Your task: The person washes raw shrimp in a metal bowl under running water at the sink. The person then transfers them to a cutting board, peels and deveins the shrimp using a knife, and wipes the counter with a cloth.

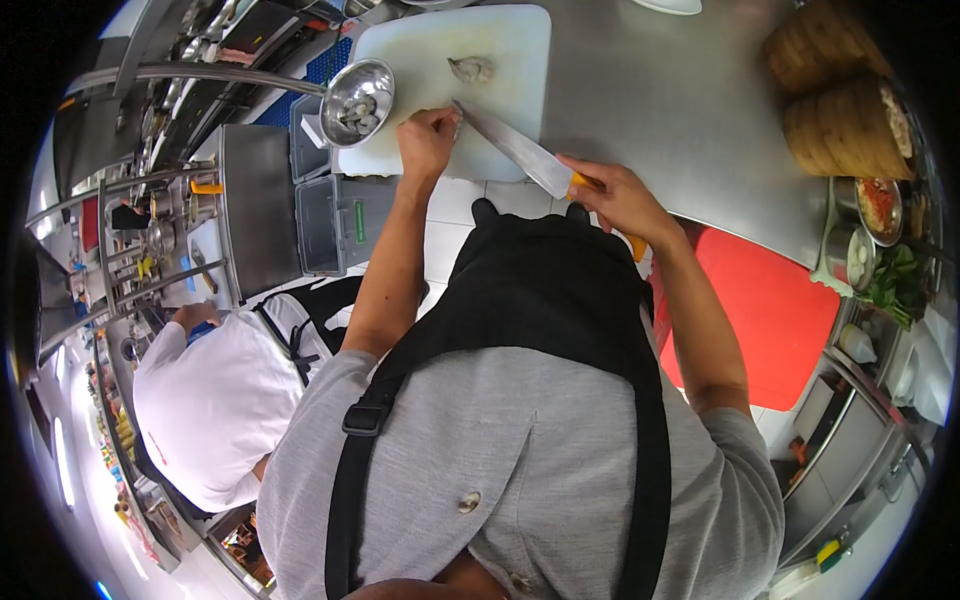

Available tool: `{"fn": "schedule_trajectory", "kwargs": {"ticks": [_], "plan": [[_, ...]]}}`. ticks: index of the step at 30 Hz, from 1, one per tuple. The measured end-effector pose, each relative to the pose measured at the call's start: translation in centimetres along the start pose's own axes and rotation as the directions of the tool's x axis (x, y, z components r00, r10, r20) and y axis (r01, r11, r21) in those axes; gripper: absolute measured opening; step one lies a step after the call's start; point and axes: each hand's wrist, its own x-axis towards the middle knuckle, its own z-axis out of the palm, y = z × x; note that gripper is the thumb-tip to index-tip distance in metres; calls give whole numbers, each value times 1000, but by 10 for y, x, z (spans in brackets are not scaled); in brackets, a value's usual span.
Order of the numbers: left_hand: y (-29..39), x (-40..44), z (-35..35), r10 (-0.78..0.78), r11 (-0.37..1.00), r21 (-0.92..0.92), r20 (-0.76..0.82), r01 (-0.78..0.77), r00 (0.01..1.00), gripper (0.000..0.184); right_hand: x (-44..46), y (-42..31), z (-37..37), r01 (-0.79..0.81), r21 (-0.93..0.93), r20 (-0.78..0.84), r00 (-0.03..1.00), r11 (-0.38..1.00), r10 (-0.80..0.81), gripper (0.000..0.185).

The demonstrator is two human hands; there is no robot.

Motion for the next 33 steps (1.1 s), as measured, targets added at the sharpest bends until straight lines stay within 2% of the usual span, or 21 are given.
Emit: {"fn": "schedule_trajectory", "kwargs": {"ticks": [5, 8, 10, 13, 17, 22, 26, 29, 31, 33], "plan": [[-1, 1, -1, 9, 1000, 20, -11, -9, 1000, 17, -11, 4, -9, -33, 34, 53, 998, 999, 31, 49], [6, 3, -5, -109, 994, -6, 26, 110, 994, 13, -16, 20, -22, 11, 15, 108, 994, 1000, -13, 48], [7, 7, -8, -124, 992, 9, 38, 124, 992, 18, -16, 33, -33, 54, -33, 164, 985, 998, -48, 47], [21, 15, -15, -173, 983, 81, 83, 166, 981, 27, -32, 9, -41, -55, -26, 102, 993, 998, 57, 48], [5, 22, -8, -151, 969, 209, 90, 130, 984, 32, -33, 3, -39, -14, -59, -10, 1000, 998, 13, 50], [-7, 26, -12, -261, 964, -6, 174, 266, 950, 25, -28, -7, -23, -10, -14, -8, 1000, 1000, 10, 49], [-11, 25, -9, -389, 891, -162, 212, 425, 897, 21, -25, -11, -14, -11, -128, -40, 999, 992, 6, 49], [-28, 25, 1, -380, 855, -286, 225, 433, 897, 21, -24, -12, -13, -12, -201, -89, 996, 979, -6, 48], [-36, 26, 6, -357, 881, -242, 221, 406, 907, 22, -29, -16, -13, -30, -203, -132, 991, 979, 4, 48], [-40, 25, 10, -336, 905, -198, 211, 377, 918, 22, -27, -4, -13, 33, -194, -116, 992, 980, -57, 49]]}}
